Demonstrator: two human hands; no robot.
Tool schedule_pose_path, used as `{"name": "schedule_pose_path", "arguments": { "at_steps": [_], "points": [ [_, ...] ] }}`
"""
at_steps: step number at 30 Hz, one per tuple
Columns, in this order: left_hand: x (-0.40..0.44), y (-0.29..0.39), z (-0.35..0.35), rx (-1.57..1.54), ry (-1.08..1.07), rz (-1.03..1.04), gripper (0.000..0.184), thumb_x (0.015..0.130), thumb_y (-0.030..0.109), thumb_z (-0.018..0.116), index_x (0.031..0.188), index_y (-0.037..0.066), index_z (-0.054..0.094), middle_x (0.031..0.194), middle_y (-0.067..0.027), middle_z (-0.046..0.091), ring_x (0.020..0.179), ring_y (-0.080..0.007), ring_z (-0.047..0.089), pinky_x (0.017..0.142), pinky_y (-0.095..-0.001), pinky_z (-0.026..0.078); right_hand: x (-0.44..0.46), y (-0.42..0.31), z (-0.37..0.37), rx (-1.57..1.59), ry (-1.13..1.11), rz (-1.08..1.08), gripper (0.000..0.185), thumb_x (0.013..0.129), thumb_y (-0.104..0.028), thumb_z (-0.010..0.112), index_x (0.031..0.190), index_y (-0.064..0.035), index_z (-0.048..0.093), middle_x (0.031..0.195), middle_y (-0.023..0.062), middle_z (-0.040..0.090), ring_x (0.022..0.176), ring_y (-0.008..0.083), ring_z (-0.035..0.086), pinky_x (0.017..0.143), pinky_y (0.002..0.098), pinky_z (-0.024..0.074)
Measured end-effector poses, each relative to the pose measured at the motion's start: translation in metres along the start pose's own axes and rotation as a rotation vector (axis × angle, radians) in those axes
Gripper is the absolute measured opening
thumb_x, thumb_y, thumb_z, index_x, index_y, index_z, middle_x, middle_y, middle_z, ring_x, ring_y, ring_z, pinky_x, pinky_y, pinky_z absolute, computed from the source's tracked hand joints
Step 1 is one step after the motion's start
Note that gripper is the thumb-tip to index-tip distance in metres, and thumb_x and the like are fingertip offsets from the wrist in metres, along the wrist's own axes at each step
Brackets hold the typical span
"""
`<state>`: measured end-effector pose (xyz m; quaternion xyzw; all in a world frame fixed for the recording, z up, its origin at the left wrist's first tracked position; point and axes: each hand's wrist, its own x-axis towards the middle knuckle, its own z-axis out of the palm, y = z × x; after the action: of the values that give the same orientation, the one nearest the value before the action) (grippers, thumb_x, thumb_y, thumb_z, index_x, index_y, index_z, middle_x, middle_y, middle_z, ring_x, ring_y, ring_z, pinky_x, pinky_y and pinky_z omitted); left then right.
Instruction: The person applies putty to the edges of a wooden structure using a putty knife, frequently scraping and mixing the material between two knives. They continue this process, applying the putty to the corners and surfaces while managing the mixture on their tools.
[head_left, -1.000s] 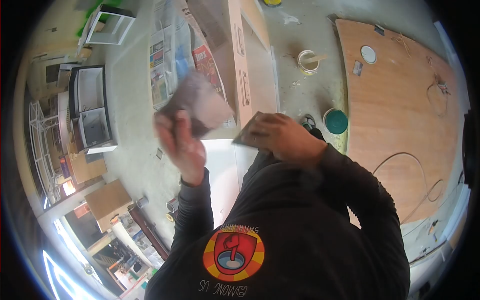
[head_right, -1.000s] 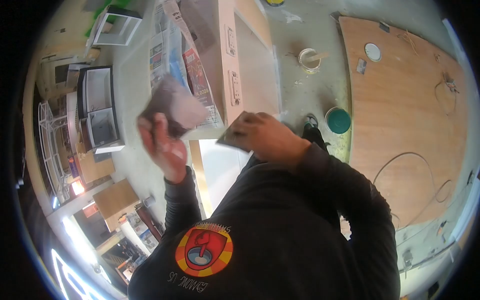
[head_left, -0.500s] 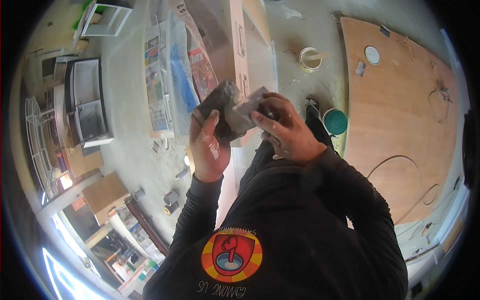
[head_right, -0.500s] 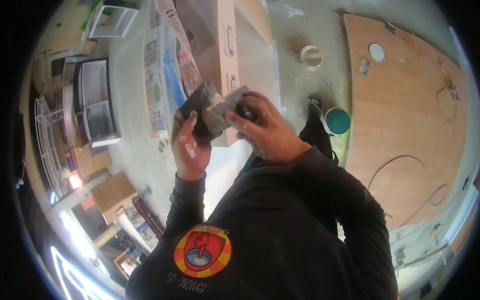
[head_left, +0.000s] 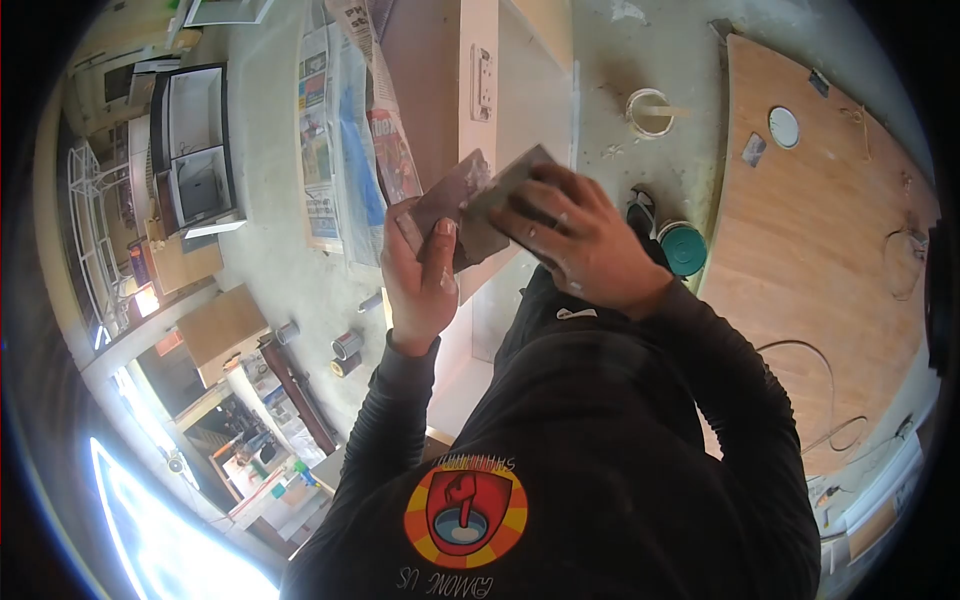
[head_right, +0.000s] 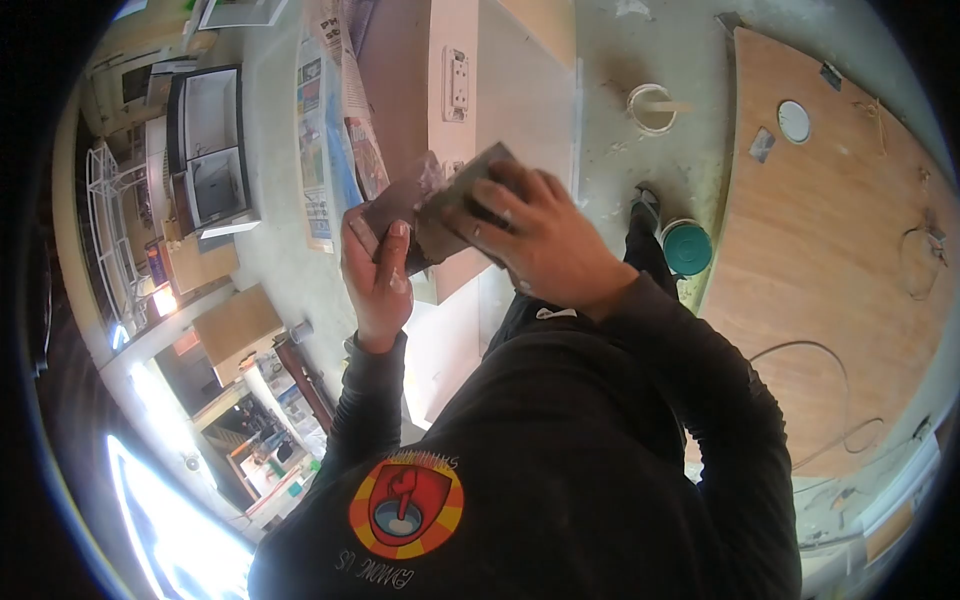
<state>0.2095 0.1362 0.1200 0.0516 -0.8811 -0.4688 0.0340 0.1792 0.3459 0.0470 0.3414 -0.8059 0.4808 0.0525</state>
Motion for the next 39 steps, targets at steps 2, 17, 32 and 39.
{"name": "schedule_pose_path", "arguments": {
  "at_steps": [2,17,32,39],
  "points": [
    [0.004,0.001,-0.001,0.045,0.053,0.042,0.024,0.098,0.002,0.057,0.12,-0.004,0.051,0.108,-0.0075,0.059,0.097,-0.0117,0.051,0.091,-0.026,0.043,-0.003,0.003,0.009,0.023,-0.045,-0.073,0.07,0.07,0.005,0.068,0.135,-0.0188,0.061,0.13,0.0099,0.054,0.127,0.0373,0.048,0.104,0.0482,0.0457],
    [-0.013,-0.147,-0.075,-0.934,0.467,-0.397,0.036,0.096,0.02,0.061,0.127,0.004,0.057,0.126,-0.0106,0.064,0.115,-0.0243,0.062,0.096,-0.0407,0.051,0.024,0.069,0.097,0.539,0.399,0.346,0.05,0.075,0.017,0.05,0.119,-0.003,0.062,0.118,0.0157,0.062,0.104,0.0346,0.065,0.092,0.0361,0.0514],
    [-0.012,-0.159,-0.08,-0.784,0.392,-0.467,0.041,0.095,0.018,0.063,0.13,0.0,0.054,0.129,-0.0124,0.061,0.119,-0.0249,0.059,0.1,-0.0391,0.049,0.032,0.06,0.145,0.526,0.5,0.445,0.06,0.068,0.011,0.062,0.125,-0.0076,0.057,0.129,0.0162,0.054,0.12,0.038,0.054,0.101,0.0409,0.0477],
    [-0.012,-0.156,-0.081,-0.831,0.392,-0.504,0.039,0.096,0.017,0.061,0.13,0.0,0.055,0.13,-0.0124,0.061,0.121,-0.0247,0.059,0.101,-0.0388,0.05,0.039,0.055,0.145,0.506,0.572,0.458,0.057,0.069,0.015,0.054,0.122,-0.0035,0.06,0.124,0.0178,0.058,0.116,0.0381,0.058,0.1,0.0397,0.0477]
  ]
}}
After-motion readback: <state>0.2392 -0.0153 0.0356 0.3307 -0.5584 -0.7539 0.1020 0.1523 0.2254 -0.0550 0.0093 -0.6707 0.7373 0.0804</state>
